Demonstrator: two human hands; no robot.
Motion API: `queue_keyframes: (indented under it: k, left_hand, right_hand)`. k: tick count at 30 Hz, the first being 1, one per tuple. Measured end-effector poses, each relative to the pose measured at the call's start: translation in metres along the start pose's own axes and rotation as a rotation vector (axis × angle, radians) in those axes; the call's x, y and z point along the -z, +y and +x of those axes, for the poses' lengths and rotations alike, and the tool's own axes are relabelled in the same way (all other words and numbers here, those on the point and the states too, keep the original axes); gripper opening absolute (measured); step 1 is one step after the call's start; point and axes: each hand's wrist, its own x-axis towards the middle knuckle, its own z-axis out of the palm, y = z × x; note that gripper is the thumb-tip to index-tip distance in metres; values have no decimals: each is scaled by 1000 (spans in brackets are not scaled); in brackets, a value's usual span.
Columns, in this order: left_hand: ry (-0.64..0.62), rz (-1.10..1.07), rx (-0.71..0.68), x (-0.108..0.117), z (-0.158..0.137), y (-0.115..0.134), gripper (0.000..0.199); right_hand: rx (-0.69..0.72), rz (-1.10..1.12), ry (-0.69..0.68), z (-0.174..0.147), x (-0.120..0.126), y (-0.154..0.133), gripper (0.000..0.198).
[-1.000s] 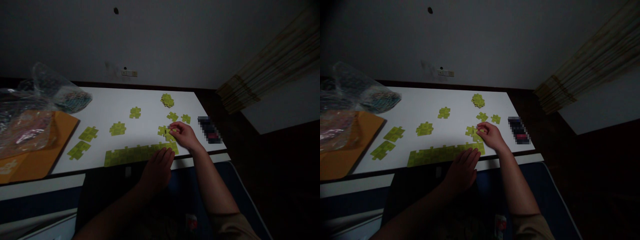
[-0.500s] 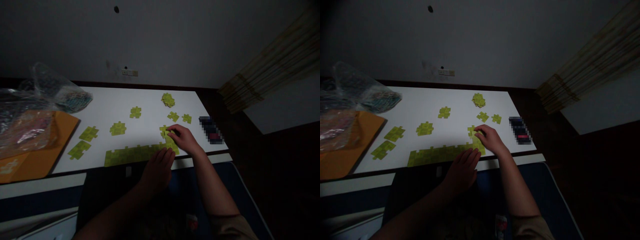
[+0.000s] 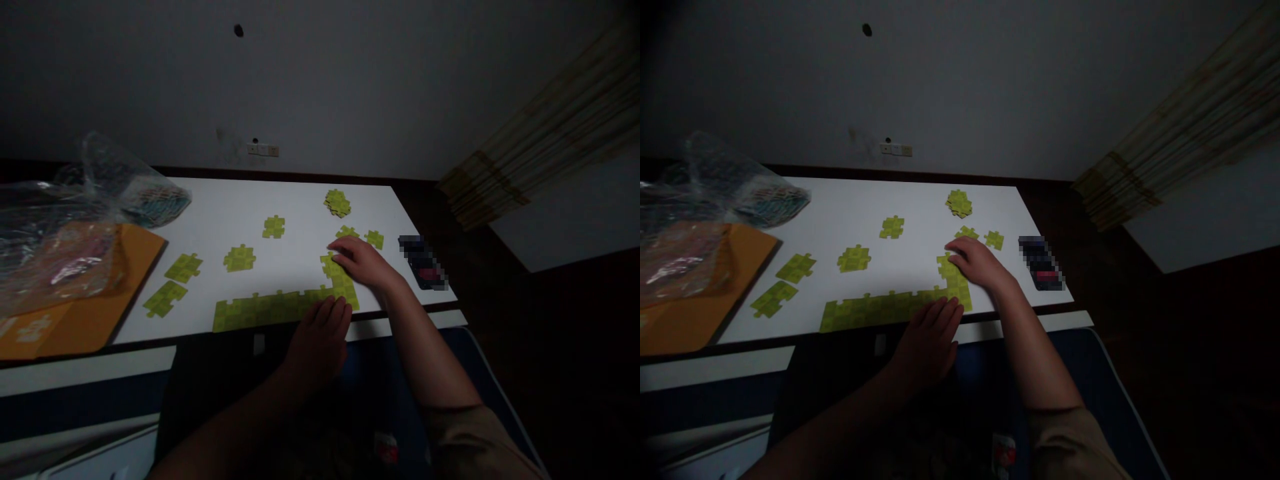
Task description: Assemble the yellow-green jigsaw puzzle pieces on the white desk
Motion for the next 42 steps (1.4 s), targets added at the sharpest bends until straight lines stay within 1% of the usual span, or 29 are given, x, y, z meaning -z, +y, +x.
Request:
queue_keyframes:
  k: [3,5,9,14,17,19,20,22,24,27,29,31,32,33,35,36,37,39,42]
  left_hand:
    - [-35,-8,3,10,14,1,66]
    - [-46,-6,-4,11,24,0,72]
    - [-68,18,-36,4,32,-4,76]
    - [-54,39,-53,-1,31,-7,69]
    - [-38,54,-50,-2,31,-7,66]
    - [-22,68,-50,-2,31,-6,64]
    - [-15,75,-51,-2,31,-6,64]
    - [-6,88,-57,-3,31,-5,64]
    - [-7,99,-62,-3,30,-5,65]
    - [-5,117,-78,-4,28,-6,64]
    - [-1,124,-84,-4,27,-6,64]
    - [-2,129,-86,-5,27,-7,65]
    - [-4,130,-85,-5,27,-7,66]
    - [-6,129,-84,-4,27,-7,66]
    - [-5,126,-80,-3,27,-7,66]
    - [-2,122,-76,-3,27,-7,65]
    - [0,117,-72,-2,27,-7,64]
    - [5,103,-61,-1,27,-6,62]
    - [11,76,-36,-2,28,-5,61]
  right_hand:
    - [42,-95,-65,12,1,0,36]
    - [39,-145,-105,18,1,1,38]
    - [7,-230,-207,25,0,-1,35]
    - [-94,-295,-341,26,-2,-14,35]
    - [-84,-283,-377,25,-4,-23,29]
    - [-36,-270,-352,24,-5,-28,20]
    - [-18,-267,-334,23,-5,-30,20]
    - [-21,-276,-309,23,-5,-31,36]
    - [-62,-300,-299,26,-5,-29,52]
    - [-131,-313,-287,38,-6,-24,64]
    - [-173,-306,-290,51,-9,-22,67]
    - [-212,-313,-277,66,-15,-23,64]
    - [-218,-331,-247,72,-18,-24,59]
    - [-209,-358,-196,78,-21,-25,52]
    - [-147,-412,-64,82,-25,-27,33]
    - [-104,-418,-8,80,-26,-28,24]
    - [-64,-402,30,73,-25,-29,20]
    - [-14,-308,56,49,-20,-29,24]
    - [-28,-153,69,-7,-6,-25,27]
